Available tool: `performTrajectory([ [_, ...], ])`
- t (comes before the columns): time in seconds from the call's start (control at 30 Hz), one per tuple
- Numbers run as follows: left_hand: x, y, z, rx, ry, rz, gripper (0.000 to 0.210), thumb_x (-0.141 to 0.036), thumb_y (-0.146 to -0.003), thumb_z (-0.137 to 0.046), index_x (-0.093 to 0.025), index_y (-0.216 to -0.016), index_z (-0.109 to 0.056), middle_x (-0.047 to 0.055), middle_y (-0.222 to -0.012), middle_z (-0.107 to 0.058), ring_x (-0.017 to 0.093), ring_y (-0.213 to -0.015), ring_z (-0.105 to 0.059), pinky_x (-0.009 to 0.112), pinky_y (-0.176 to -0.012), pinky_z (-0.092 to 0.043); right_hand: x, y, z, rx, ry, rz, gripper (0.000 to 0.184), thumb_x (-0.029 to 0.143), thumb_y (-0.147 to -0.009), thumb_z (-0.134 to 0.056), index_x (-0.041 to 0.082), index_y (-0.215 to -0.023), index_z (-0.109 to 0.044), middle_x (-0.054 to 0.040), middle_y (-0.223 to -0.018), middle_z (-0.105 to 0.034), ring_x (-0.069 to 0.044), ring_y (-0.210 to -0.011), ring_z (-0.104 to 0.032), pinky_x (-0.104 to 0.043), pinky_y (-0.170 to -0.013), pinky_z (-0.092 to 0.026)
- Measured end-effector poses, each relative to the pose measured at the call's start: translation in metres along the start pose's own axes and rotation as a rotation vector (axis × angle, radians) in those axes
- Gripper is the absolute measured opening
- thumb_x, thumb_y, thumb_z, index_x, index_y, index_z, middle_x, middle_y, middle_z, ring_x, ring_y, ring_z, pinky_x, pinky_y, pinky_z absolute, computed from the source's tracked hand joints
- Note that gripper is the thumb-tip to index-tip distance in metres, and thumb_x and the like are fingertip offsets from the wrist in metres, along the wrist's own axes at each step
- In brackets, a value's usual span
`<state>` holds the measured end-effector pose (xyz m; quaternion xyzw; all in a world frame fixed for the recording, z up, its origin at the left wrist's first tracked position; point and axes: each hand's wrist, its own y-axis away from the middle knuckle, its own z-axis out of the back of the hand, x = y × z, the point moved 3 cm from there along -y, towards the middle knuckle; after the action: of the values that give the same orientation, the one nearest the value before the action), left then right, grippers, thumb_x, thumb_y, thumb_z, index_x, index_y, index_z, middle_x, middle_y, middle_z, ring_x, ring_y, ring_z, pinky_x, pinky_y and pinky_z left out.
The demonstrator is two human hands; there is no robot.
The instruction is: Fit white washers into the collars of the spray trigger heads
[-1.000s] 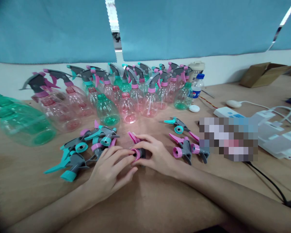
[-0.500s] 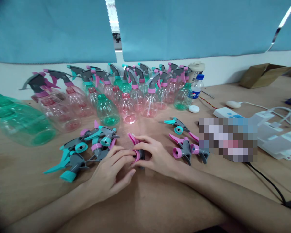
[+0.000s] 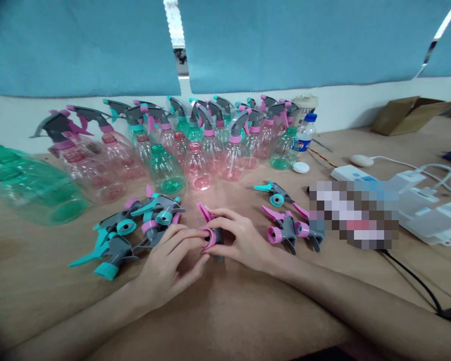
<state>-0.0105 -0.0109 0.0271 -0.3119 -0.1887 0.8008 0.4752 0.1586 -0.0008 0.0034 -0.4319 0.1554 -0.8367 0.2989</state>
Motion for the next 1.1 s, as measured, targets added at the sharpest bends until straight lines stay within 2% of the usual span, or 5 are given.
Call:
performTrajectory([
  [0.2,0.007,0.000,0.007,-0.106,0.085,0.112,0.013,-0.013,-0.089,-0.051,-0.020,-0.098,-0.057,0.005,-0.097,-0.062,0.019,-0.093,-0.055,0.039,-0.088,-0.045,-0.001,-0.001,0.004,-0.067,-0.006,-0.050,0.029,0.038,-0.075,-0.072,0.023,-0.100,-0.065,-0.0077,-0.111,-0.065,-0.026,-0.115,-0.057,-0.040,-0.094,-0.048],
  [0.4,0.012,0.001,0.007,-0.108,0.123,0.250,0.013,-0.019,-0.092,-0.048,-0.019,-0.102,-0.056,0.005,-0.096,-0.058,0.017,-0.088,-0.056,0.028,-0.071,-0.048,0.001,-0.001,0.004,-0.077,-0.002,-0.041,0.032,0.039,-0.073,-0.073,0.022,-0.099,-0.065,-0.0082,-0.112,-0.065,-0.027,-0.115,-0.057,-0.041,-0.094,-0.048],
  [0.57,0.006,0.001,0.006,-0.048,0.075,0.152,0.015,-0.018,-0.092,-0.048,-0.020,-0.101,-0.060,0.006,-0.101,-0.057,0.019,-0.096,-0.055,0.035,-0.085,-0.048,0.003,0.000,0.003,-0.070,0.016,0.002,0.030,0.037,-0.077,-0.071,0.022,-0.101,-0.065,-0.0101,-0.119,-0.060,-0.025,-0.113,-0.058,-0.040,-0.093,-0.049],
  [0.9,0.008,0.003,0.006,-0.092,0.101,0.182,0.015,-0.018,-0.093,-0.045,-0.018,-0.095,-0.060,0.007,-0.101,-0.055,0.018,-0.094,-0.055,0.036,-0.085,-0.048,0.006,0.000,0.002,-0.103,0.038,0.020,0.029,0.038,-0.075,-0.072,0.022,-0.099,-0.066,-0.0101,-0.118,-0.060,-0.026,-0.110,-0.060,-0.040,-0.092,-0.050],
  [1.1,0.007,0.006,0.003,-0.073,0.094,0.126,0.015,-0.021,-0.093,-0.048,-0.017,-0.092,-0.062,0.008,-0.104,-0.050,0.018,-0.094,-0.053,0.033,-0.079,-0.048,0.007,-0.001,-0.004,-0.074,0.098,0.081,0.024,0.034,-0.081,-0.066,0.021,-0.101,-0.064,-0.0113,-0.120,-0.058,-0.025,-0.108,-0.061,-0.039,-0.090,-0.051],
])
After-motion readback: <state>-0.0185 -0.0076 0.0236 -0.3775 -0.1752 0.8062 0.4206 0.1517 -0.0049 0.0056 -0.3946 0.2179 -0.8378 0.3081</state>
